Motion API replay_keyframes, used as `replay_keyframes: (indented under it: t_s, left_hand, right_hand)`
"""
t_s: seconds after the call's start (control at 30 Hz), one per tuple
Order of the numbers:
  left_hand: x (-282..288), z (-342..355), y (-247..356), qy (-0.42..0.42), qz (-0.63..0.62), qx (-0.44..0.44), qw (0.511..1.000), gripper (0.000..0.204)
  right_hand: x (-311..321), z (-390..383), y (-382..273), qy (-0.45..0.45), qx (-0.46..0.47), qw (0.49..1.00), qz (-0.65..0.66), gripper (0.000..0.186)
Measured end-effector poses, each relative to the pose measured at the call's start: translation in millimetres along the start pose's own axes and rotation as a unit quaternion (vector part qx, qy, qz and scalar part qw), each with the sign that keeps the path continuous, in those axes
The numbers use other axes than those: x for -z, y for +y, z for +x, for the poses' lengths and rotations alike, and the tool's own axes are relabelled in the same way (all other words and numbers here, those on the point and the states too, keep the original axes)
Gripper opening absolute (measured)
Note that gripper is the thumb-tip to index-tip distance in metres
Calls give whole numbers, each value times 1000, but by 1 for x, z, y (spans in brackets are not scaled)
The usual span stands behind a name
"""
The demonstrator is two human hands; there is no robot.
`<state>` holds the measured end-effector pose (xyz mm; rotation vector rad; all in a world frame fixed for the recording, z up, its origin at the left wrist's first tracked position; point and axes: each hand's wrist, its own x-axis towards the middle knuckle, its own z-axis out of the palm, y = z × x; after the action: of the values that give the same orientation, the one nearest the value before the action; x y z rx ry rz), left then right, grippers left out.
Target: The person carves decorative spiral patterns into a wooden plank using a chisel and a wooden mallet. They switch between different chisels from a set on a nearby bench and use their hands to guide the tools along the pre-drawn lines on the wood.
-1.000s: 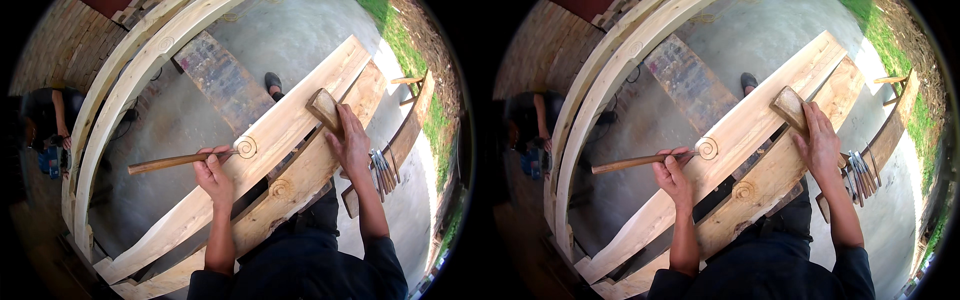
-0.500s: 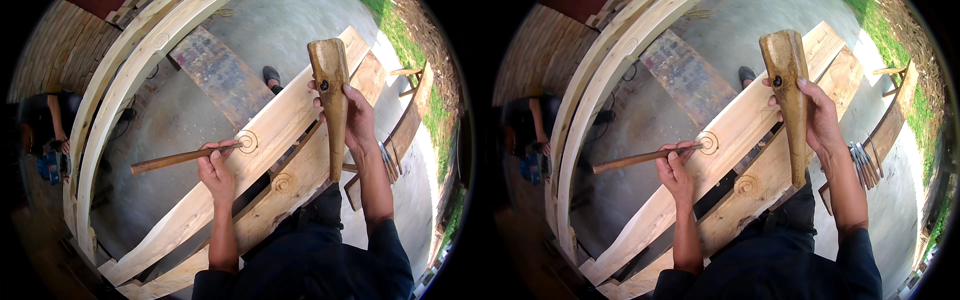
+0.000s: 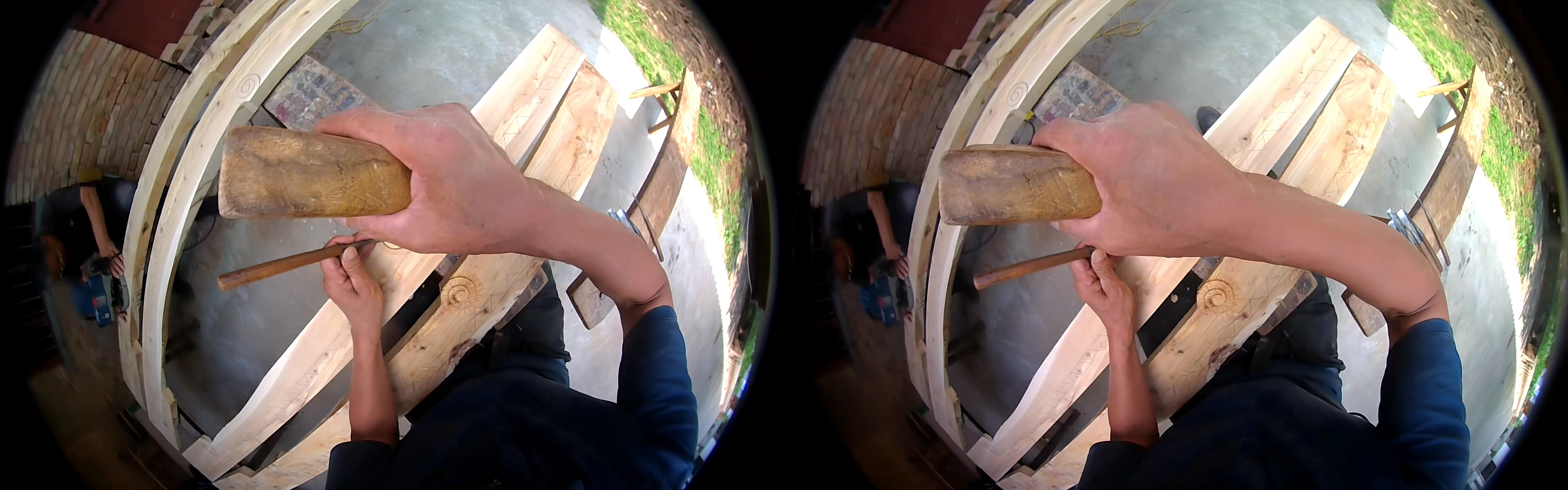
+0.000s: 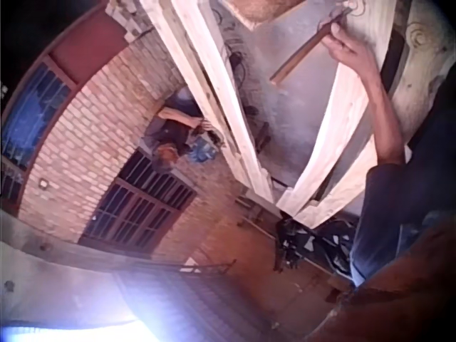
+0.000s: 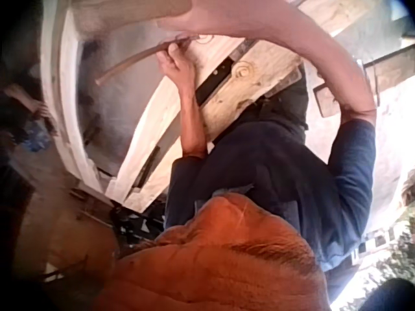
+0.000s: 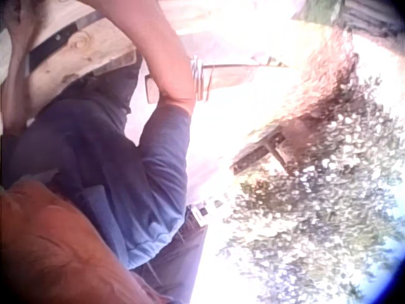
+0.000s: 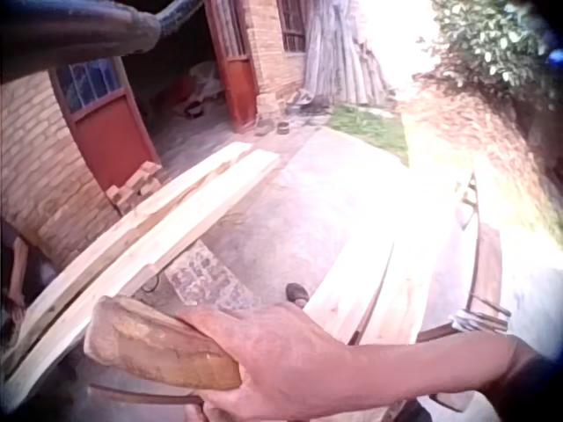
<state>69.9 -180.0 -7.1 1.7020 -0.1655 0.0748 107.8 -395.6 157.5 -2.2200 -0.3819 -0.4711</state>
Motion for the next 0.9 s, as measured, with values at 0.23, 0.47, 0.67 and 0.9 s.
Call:
replay_keyframes:
  t_s: [0.23,0.47,0.67,0.9]
  left_hand:
    - [19,-11,-35,40,135,-73,987,20]
    - [2,-12,-24,24,194,-114,974,21]
    - [16,-10,-27,-85,186,28,978,61]
    - [-32,-27,-37,107,210,-53,970,40]
  right_hand:
    - [-2,40,-38,-16,163,984,-77,44]
    - [8,76,-82,87,179,978,61,31]
    - [6,62,-69,79,259,961,-57,27]
    - [1,39,-63,64,227,954,-183,24]
